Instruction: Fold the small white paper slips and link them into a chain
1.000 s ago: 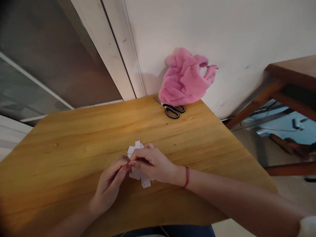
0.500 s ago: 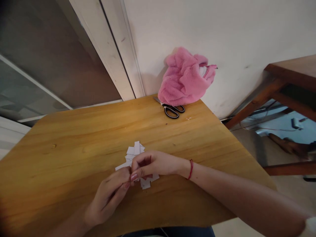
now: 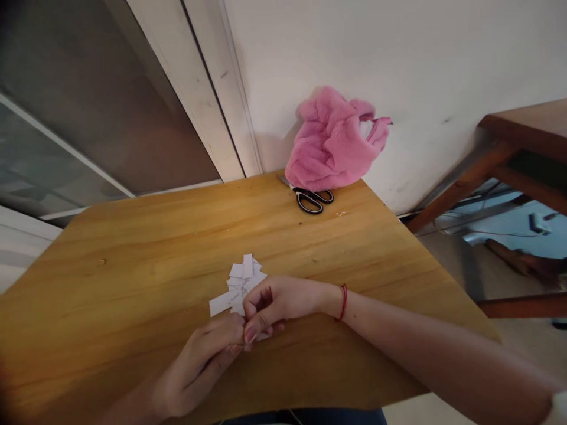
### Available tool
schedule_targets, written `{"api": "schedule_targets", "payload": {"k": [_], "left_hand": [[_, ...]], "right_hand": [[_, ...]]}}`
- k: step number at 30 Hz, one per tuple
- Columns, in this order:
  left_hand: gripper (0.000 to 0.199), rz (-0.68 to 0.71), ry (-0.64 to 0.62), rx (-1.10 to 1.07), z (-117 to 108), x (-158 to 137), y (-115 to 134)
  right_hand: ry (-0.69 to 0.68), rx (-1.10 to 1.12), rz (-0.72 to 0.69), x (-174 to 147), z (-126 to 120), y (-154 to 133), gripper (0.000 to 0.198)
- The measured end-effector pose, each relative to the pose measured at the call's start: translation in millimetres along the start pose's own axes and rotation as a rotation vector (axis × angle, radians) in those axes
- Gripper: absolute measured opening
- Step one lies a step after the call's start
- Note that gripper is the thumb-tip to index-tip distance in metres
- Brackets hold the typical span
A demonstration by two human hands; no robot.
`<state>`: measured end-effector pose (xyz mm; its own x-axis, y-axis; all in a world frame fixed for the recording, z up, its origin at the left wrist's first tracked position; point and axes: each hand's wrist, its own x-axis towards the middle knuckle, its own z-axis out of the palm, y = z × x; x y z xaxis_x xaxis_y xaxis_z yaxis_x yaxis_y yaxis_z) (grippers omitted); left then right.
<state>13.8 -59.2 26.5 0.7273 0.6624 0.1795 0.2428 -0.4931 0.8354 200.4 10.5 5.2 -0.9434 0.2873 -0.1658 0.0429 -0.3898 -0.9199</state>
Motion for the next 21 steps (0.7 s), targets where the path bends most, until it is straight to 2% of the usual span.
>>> {"api": "schedule_targets", "payload": {"k": [3,5,6,9,11,13,15,21], "left_hand": [[0.016,-0.008,0.005,0.044,-2.0,1.0,-4.0],[0.016,-0.040,0.070,0.092,-8.4,2.9,-11.0],[0.018,-0.065,0.139,0.130,-13.3,4.1,-15.8],[0.024,-0.226,0.491,0.331,-33.8,8.0,-34.1],[0.026,-0.330,0.609,0.550,-49.4,9.9,-46.8],[0.028,-0.387,0.644,0.736,-62.8,10.7,-57.8],[0.027,-0.445,0.615,0.831,-72.4,10.2,-66.2],[0.023,-0.511,0.709,0.886,-84.7,5.0,-82.8]], "right_hand": [[0.008,-0.023,0.022,-0.1,-2.5,-2.6,0.031],[0.072,-0.024,-0.003,-0.5,-5.3,-4.4,0.031],[0.135,-0.020,-0.035,-0.9,-7.0,-5.2,0.032],[0.445,-0.052,-0.184,-2.7,-12.8,-8.5,0.037],[0.665,-0.172,-0.267,-4.1,-16.3,-11.4,0.040],[0.801,-0.326,-0.308,-5.1,-18.9,-14.0,0.041],[0.866,-0.417,-0.326,-5.2,-20.5,-15.2,0.041],[0.964,-0.477,-0.342,-3.0,-23.8,-11.8,0.045]]}}
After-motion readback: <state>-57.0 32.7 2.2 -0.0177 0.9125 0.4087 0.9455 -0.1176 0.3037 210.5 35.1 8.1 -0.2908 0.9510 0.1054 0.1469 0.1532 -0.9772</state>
